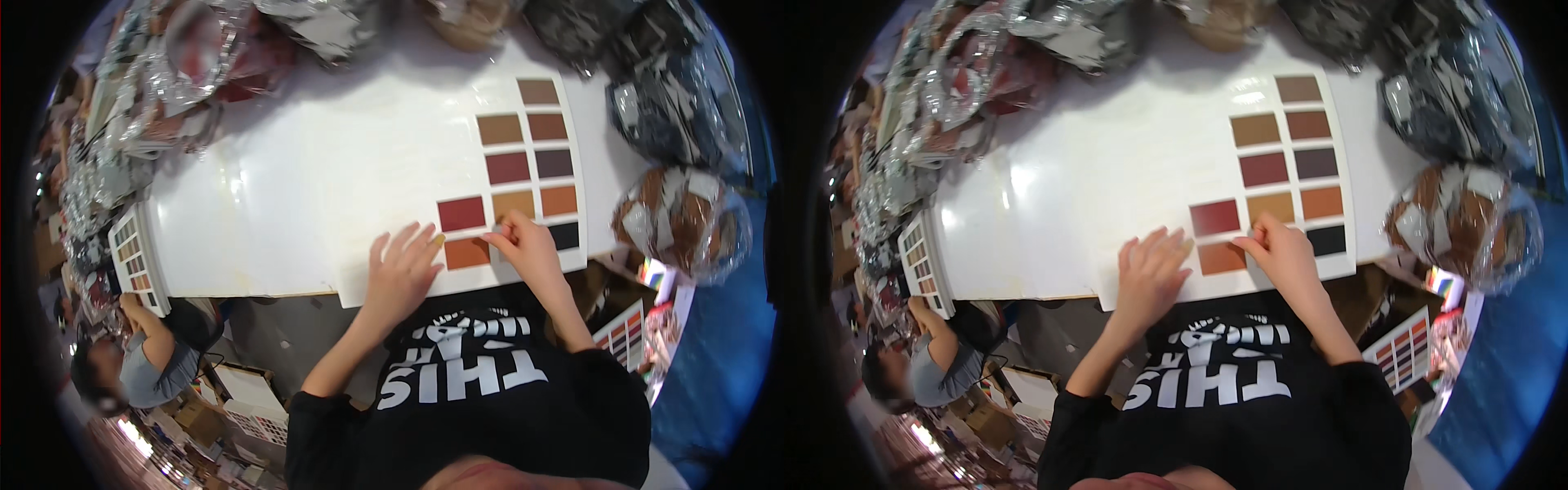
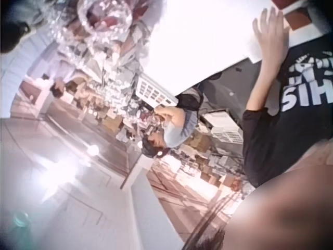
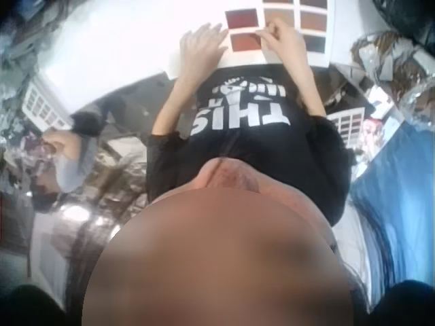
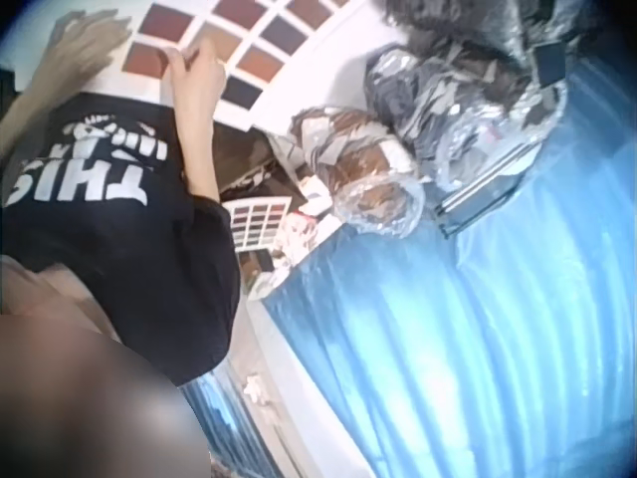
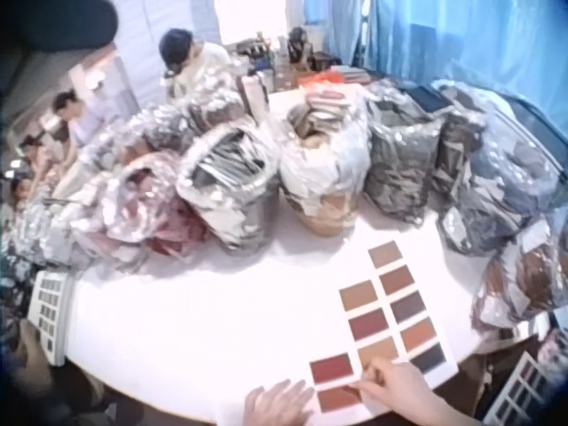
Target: Selecting various colored material swatches from plastic bags and adhering them onto a grid on a sample board.
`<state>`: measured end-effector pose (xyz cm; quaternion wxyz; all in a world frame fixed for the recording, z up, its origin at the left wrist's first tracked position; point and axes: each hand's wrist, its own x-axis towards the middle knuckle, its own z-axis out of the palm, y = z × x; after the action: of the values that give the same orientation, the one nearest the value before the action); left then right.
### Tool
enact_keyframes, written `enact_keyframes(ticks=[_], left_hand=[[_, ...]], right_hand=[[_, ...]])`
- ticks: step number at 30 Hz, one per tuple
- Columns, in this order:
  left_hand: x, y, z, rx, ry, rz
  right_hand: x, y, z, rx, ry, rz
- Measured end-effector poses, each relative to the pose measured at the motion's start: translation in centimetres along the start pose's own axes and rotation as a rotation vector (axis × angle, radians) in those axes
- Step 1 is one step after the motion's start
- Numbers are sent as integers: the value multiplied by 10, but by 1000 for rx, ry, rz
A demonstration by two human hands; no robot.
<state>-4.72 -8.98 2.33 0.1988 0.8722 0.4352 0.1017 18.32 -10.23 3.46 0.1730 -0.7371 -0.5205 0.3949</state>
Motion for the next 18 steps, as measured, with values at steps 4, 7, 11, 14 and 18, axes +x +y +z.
enact_keyframes(ticks=[4, 7, 11, 14, 18], left_hand=[[75, -51, -66, 182, 363, 38], [132, -91, -134, 266, 656, 109], [213, -128, -179, 402, 839, 136], [251, -155, -185, 480, 824, 155], [277, -175, -183, 430, 732, 199]], right_hand=[[16, -2, -15, 127, 82, -53], [27, -16, -18, 89, 89, -219], [46, -28, -19, 38, -3, -317], [58, -37, -29, 55, 23, -344], [87, -48, -64, 155, 209, -427]])
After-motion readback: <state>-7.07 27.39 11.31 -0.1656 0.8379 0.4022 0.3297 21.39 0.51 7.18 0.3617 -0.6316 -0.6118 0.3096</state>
